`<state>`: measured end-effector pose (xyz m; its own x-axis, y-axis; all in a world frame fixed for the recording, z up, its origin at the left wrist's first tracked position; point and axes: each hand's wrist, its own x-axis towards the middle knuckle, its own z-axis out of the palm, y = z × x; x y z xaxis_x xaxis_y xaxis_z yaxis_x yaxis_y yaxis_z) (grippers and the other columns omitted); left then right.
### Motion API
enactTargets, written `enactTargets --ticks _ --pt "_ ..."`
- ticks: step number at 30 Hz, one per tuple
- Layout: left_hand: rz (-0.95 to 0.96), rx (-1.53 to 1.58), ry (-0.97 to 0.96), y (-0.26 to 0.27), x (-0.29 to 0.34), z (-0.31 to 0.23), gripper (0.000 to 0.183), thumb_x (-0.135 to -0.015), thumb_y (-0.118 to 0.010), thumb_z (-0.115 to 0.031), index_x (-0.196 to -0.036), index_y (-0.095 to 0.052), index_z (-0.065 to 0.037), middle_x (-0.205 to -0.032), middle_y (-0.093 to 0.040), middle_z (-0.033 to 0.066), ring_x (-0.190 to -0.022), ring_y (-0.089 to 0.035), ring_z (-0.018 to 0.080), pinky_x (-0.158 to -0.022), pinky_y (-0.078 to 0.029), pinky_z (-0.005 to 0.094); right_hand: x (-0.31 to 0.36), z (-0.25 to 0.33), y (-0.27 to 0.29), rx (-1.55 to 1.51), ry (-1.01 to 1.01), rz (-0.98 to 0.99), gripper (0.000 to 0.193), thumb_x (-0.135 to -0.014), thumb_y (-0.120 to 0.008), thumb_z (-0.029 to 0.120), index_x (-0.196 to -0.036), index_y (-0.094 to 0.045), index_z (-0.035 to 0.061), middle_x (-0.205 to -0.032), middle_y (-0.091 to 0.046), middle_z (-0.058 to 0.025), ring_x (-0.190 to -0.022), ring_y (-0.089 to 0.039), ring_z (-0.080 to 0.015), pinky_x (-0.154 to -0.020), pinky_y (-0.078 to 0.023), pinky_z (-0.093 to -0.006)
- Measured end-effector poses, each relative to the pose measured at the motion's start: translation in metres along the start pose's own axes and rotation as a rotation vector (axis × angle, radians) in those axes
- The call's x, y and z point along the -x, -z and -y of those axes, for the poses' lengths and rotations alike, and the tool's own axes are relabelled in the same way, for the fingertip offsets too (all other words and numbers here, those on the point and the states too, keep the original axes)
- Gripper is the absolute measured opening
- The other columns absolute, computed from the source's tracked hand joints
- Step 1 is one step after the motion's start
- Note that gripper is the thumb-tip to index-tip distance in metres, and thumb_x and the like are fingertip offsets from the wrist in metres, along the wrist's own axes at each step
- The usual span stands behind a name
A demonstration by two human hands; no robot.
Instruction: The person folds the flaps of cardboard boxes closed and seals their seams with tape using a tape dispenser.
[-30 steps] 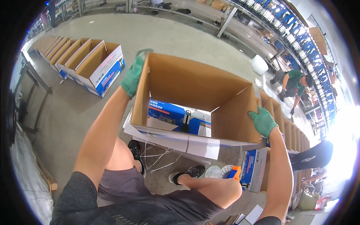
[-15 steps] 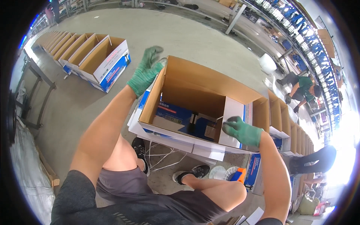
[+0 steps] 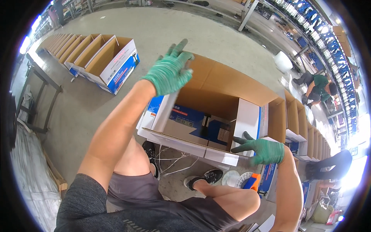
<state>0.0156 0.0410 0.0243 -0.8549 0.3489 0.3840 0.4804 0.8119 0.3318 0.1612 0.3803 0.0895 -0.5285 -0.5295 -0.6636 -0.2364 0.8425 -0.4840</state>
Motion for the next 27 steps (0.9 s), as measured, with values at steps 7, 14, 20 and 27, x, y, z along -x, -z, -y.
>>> enactTargets --ticks 7,14,20,27 --pt "-0.167 0.161 -0.260 -0.026 0.010 0.007 0.057 -0.081 -0.074 -0.050 -0.127 -0.066 -0.017 -0.162 -0.002 0.0198 -0.146 -0.014 0.0495 -0.117 -0.029 0.0494 -0.005 0.016 0.028 0.011 -0.222 -0.051 0.038 -0.074 -0.079 0.030 -0.100 -0.075 0.0031 -0.090 -0.072 -0.0139 -0.076 -0.063 -0.0227 -0.074 -0.049 -0.0333" --pt "0.135 -0.141 -0.180 -0.039 0.021 0.009 0.052 -0.076 -0.076 -0.050 -0.118 -0.073 -0.020 -0.164 0.004 0.0144 -0.148 -0.002 0.0481 -0.116 -0.024 0.0585 -0.001 0.011 0.018 -0.056 -0.075 -0.182 0.038 -0.075 -0.080 0.030 -0.101 -0.075 0.0032 -0.088 -0.072 -0.0126 -0.078 -0.062 -0.0201 -0.077 -0.049 -0.0339" --pt "-0.090 0.289 -0.404 -0.050 0.022 0.044 0.080 -0.083 -0.073 -0.026 -0.152 -0.033 -0.022 -0.164 -0.012 0.0114 -0.147 -0.025 0.0340 -0.114 -0.032 0.0526 -0.035 -0.002 0.021 0.122 -0.419 -0.438 0.050 -0.077 -0.079 0.039 -0.110 -0.070 0.0028 -0.111 -0.066 -0.0194 -0.099 -0.063 -0.0308 -0.086 -0.049 -0.0393" --pt "0.163 1.097 0.240 -0.029 0.063 0.044 0.090 -0.088 -0.072 -0.028 -0.156 -0.014 -0.016 -0.162 -0.017 0.0099 -0.141 -0.034 0.0266 -0.113 -0.034 0.0379 -0.058 -0.033 -0.012 0.374 -0.355 -0.748 0.062 -0.074 -0.079 0.050 -0.112 -0.065 0.0040 -0.116 -0.060 -0.0175 -0.105 -0.059 -0.0356 -0.093 -0.048 -0.0428"
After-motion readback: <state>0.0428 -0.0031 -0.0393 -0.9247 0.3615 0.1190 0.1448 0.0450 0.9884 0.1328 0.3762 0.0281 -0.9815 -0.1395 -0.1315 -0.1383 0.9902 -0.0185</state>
